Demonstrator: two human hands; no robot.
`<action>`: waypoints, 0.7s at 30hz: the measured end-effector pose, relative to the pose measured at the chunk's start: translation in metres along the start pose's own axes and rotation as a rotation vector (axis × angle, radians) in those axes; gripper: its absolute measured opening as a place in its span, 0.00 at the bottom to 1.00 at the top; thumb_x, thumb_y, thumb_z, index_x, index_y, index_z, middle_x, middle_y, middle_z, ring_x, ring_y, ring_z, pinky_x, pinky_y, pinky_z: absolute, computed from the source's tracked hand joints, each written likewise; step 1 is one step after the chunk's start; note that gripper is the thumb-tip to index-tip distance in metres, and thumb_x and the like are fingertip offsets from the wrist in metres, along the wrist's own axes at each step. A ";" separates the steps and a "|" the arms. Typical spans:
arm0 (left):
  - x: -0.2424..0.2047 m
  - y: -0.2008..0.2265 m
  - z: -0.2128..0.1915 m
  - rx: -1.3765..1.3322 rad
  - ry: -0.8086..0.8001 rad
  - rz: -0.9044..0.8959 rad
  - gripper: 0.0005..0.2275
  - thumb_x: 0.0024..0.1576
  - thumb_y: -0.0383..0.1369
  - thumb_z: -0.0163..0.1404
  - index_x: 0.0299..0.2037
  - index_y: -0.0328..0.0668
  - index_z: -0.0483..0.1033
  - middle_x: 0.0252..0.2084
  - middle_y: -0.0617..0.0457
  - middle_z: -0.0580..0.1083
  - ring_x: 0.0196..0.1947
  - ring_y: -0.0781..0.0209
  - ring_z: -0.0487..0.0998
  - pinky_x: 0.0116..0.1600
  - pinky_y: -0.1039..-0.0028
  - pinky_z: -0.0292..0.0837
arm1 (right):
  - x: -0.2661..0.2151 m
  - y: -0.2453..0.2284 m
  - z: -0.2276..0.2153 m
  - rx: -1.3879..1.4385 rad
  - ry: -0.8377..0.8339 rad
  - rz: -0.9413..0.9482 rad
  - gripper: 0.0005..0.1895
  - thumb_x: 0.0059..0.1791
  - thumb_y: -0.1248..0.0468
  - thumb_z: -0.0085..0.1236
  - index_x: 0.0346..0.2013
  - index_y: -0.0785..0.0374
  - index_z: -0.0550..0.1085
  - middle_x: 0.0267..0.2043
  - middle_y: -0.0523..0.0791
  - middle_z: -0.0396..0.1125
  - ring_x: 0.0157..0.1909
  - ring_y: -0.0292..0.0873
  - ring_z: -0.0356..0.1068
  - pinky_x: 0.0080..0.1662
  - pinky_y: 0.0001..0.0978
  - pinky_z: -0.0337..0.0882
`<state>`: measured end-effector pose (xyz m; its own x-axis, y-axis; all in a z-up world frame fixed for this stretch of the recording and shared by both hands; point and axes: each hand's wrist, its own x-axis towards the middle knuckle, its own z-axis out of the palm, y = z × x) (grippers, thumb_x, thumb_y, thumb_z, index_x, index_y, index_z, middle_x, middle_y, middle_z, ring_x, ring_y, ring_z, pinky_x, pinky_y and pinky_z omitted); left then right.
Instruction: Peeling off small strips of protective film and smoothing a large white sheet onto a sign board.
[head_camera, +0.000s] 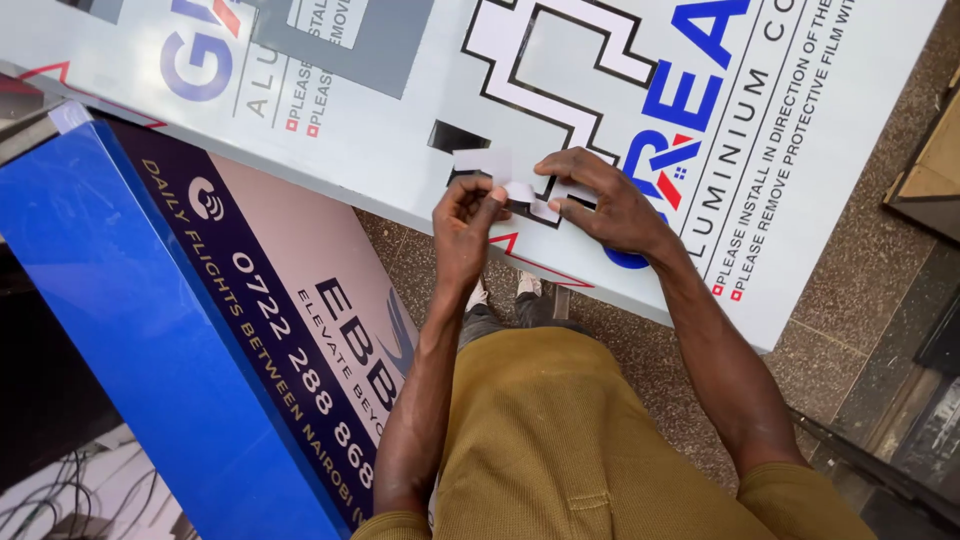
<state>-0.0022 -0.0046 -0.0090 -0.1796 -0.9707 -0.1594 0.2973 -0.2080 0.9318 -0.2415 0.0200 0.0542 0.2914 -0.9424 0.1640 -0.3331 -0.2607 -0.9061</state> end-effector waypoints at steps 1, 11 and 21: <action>0.001 0.001 0.000 0.000 0.011 -0.001 0.09 0.68 0.31 0.63 0.52 0.35 0.80 0.44 0.47 0.79 0.45 0.59 0.85 0.53 0.66 0.90 | -0.001 0.005 -0.003 0.005 -0.010 -0.001 0.18 0.61 0.70 0.63 0.66 0.68 0.77 0.63 0.58 0.72 0.66 0.64 0.73 0.65 0.61 0.72; 0.004 0.000 0.006 0.287 0.272 0.223 0.07 0.73 0.33 0.57 0.52 0.38 0.77 0.39 0.49 0.77 0.41 0.62 0.83 0.47 0.67 0.87 | 0.005 0.039 -0.016 -0.105 -0.041 -0.071 0.11 0.61 0.73 0.60 0.57 0.62 0.83 0.54 0.51 0.75 0.54 0.56 0.72 0.57 0.53 0.73; 0.009 0.010 0.016 0.468 0.336 0.325 0.06 0.71 0.33 0.60 0.48 0.40 0.82 0.37 0.48 0.79 0.40 0.58 0.84 0.48 0.65 0.82 | -0.011 0.054 -0.014 -0.080 0.083 -0.095 0.08 0.61 0.72 0.63 0.53 0.59 0.84 0.55 0.46 0.79 0.60 0.52 0.76 0.62 0.45 0.73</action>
<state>-0.0162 -0.0138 0.0038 0.1759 -0.9756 0.1314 -0.1656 0.1023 0.9809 -0.2750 0.0129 0.0087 0.2512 -0.9258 0.2825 -0.3790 -0.3626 -0.8514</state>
